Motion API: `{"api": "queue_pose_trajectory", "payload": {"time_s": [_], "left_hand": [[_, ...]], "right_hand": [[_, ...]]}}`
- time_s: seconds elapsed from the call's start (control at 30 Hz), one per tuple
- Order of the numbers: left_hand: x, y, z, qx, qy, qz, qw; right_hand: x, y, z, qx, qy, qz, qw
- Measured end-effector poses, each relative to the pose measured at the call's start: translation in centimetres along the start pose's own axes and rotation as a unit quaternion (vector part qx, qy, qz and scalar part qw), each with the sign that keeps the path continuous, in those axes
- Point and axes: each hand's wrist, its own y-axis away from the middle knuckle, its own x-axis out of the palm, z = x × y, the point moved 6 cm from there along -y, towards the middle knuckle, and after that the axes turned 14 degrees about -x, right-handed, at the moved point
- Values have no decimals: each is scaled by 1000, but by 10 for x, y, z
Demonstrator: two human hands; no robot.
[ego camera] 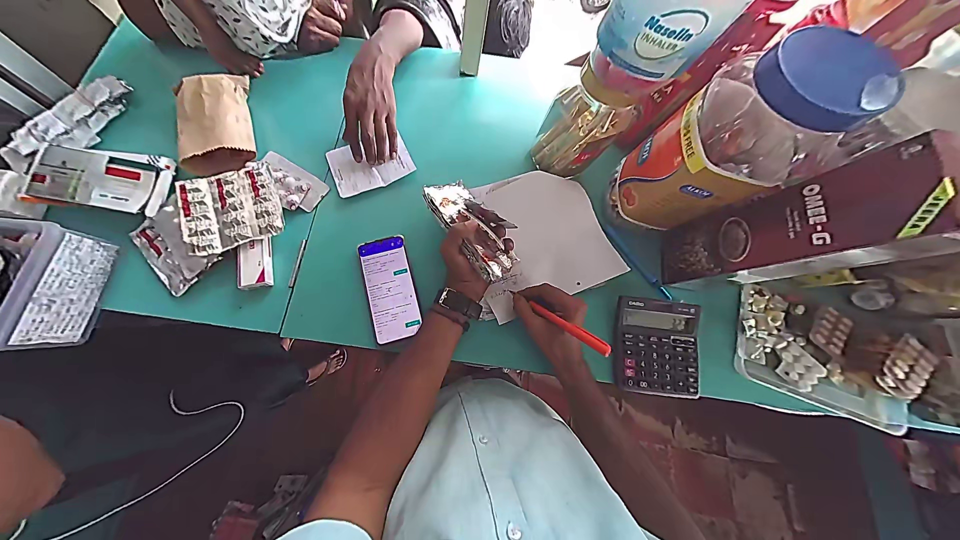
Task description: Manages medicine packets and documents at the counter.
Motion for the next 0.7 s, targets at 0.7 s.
{"api": "queue_pose_trajectory", "payload": {"time_s": [0.7], "left_hand": [[3,-3,-2,-17,21,-16,1000]], "right_hand": [[-8,-2,-7,-7,-3,6,1000]]}}
